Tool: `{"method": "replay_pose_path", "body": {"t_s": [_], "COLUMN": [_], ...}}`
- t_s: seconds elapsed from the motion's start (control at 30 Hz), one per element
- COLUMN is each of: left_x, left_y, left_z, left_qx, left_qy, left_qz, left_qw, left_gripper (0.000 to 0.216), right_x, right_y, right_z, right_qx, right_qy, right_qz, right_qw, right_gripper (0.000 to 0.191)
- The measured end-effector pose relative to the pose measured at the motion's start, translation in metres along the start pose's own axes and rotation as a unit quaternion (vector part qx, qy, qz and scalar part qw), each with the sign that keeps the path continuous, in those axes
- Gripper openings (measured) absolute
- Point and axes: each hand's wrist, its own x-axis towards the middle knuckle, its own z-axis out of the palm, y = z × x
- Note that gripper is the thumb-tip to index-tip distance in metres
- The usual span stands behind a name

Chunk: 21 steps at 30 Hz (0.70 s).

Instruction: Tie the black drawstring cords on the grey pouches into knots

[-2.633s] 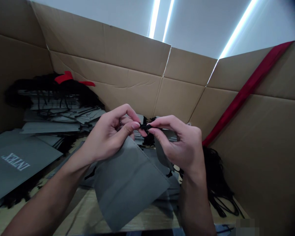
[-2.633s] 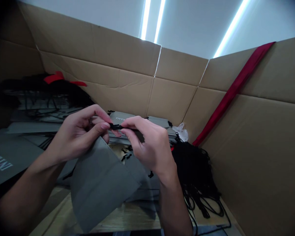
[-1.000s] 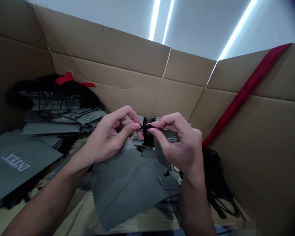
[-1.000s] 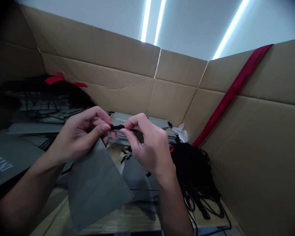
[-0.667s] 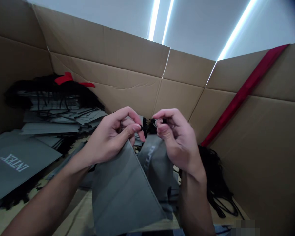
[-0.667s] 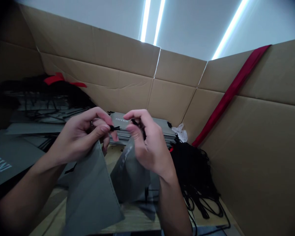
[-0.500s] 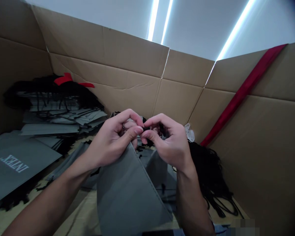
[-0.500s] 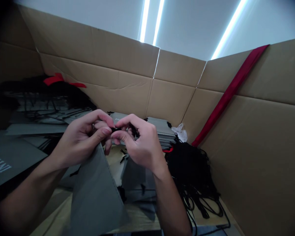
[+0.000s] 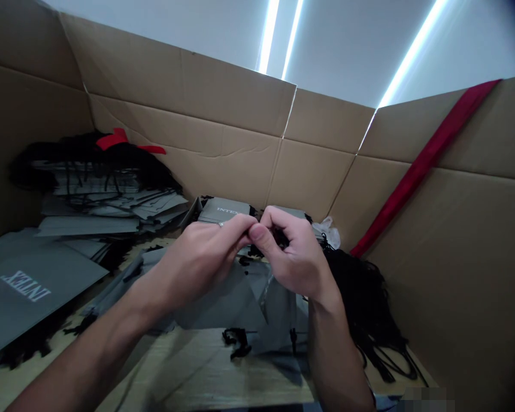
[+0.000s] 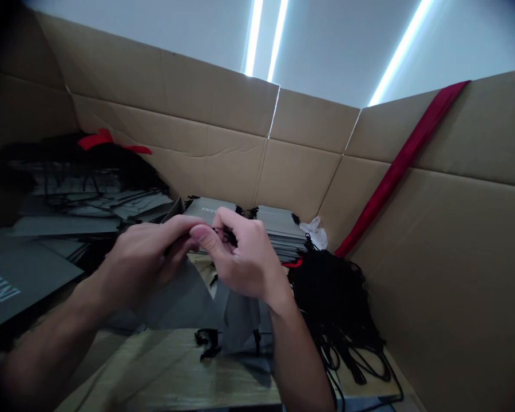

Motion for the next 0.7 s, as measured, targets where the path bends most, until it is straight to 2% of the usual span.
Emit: {"method": "replay_pose_path", "body": {"t_s": [0.1,0.2,0.3,0.4,0.47,0.6,0.7], "left_x": [-0.0018,-0.0020,0.0000,0.0022,0.0030,0.0035,0.0041], "left_y": [0.0001,0.0002,0.0011,0.0031,0.0047,0.0078,0.0091], "left_z": [0.0075,0.0121,0.0116,0.0088,0.0072,0.0053,0.0046], "left_qx": [0.050,0.085,0.097,0.059,0.033,-0.049,-0.101], "left_qy": [0.026,0.057,0.046,0.017,0.019,0.061,0.089], "left_qz": [0.015,0.037,0.058,0.063,0.062,0.044,0.030], "left_qw": [0.998,0.994,0.993,0.996,0.997,0.996,0.991], "left_gripper": [0.016,0.015,0.017,0.021,0.021,0.012,0.014], "right_x": [0.0013,0.0030,0.0039,0.0043,0.0046,0.0053,0.0055], "right_y": [-0.0006,-0.0015,-0.0013,0.0004,0.0015,0.0020,0.0029], "right_z": [0.0029,0.0035,0.0017,-0.0011,-0.0021,-0.0002,0.0036], "right_qx": [-0.016,0.015,0.051,0.096,0.130,0.178,0.212], "right_qy": [0.014,0.022,0.007,-0.015,-0.033,-0.070,-0.090], "right_qz": [-0.009,-0.012,-0.006,0.000,0.006,0.037,0.049], "right_qw": [1.000,1.000,0.999,0.995,0.991,0.981,0.972], "right_gripper": [0.049,0.051,0.052,0.052,0.051,0.053,0.051]}}
